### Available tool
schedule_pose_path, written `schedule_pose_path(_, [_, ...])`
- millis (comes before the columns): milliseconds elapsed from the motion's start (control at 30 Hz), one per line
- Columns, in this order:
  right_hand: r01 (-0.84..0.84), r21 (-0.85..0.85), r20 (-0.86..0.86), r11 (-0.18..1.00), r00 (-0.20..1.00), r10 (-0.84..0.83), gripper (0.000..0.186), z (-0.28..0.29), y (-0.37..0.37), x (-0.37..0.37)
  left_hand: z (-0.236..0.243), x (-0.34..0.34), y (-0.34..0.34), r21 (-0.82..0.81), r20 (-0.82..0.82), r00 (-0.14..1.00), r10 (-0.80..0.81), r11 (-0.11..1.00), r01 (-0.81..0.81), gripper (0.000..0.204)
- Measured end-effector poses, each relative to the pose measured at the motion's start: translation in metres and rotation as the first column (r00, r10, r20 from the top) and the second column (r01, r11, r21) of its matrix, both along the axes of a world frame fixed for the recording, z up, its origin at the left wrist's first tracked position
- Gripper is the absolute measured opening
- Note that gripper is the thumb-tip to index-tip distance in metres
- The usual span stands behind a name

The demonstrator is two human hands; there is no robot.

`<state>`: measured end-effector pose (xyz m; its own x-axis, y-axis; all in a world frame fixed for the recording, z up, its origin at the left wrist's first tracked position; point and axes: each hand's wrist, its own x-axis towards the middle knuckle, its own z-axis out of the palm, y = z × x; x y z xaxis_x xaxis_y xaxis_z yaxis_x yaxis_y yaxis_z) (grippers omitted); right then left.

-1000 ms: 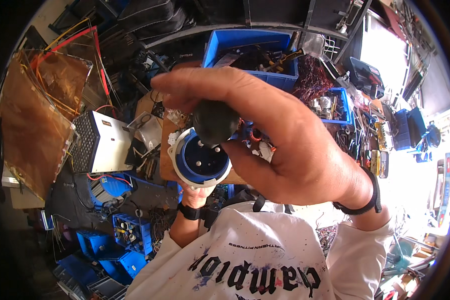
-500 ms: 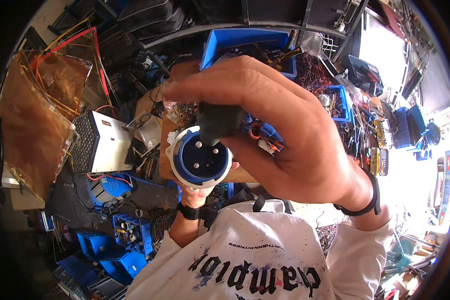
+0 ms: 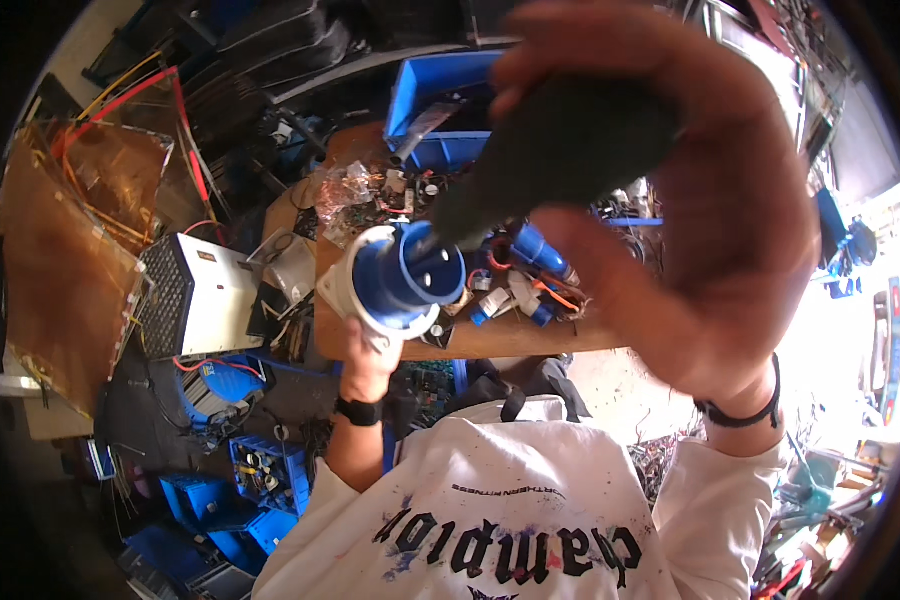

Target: The person uses a screwdriver to manipulate the internal terminals of a blue and white industrial electrical socket. They repeatedly insert the tool into the socket's openings, turning and adjusting the internal components while holding the socket in their left hand. The task involves continuous manipulation of the same object without a visible final assembly or completion state.

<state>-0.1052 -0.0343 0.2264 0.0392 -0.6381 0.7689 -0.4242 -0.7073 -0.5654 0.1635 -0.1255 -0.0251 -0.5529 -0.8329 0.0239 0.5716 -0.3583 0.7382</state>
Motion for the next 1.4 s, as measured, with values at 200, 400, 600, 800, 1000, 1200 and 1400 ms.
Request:
schedule_pose_path(200, [0.353,0.082,-0.012,0.932,0.935,-0.354,0.054,0.0,0.044,-0.059,0.012,-0.037,-0.049,-0.139,0.264,0.965,-0.004,0.989,0.042,0.085])
schedule_pose_path(400, [0.392,0.159,0.105,0.906,0.906,-0.41,0.05,-0.02,0.098,-0.112,0.032,-0.126,-0.052,-0.35,0.431,0.9,0.063,0.931,0.102,0.095])
schedule_pose_path(600, [0.489,0.222,0.199,0.844,0.825,-0.53,0.05,-0.031,0.152,-0.162,0.023,-0.221,-0.06,-0.846,0.498,0.732,0.464,0.445,0.293,0.098])
schedule_pose_path(800, [0.524,0.223,0.207,0.822,0.798,-0.566,0.051,-0.043,0.196,-0.213,0.048,-0.286,-0.037,-0.803,0.583,0.555,0.592,0.317,0.505,0.099])
schedule_pose_path(1000, [0.535,0.272,0.238,0.8,0.768,-0.595,0.05,-0.057,0.219,-0.251,0.046,-0.316,-0.031,-0.82,0.558,0.572,0.601,0.291,0.494,0.1])
schedule_pose_path(1200, [0.481,0.303,0.266,0.823,0.786,-0.557,0.047,-0.071,0.221,-0.28,0.061,-0.327,-0.029,-0.855,0.442,0.532,0.723,0.16,0.493,0.097])
schedule_pose_path(1400, [0.417,0.316,0.309,0.852,0.804,-0.508,0.049,-0.084,0.209,-0.295,0.057,-0.314,-0.035,-0.854,0.405,0.459,0.791,0.148,0.499,0.1])
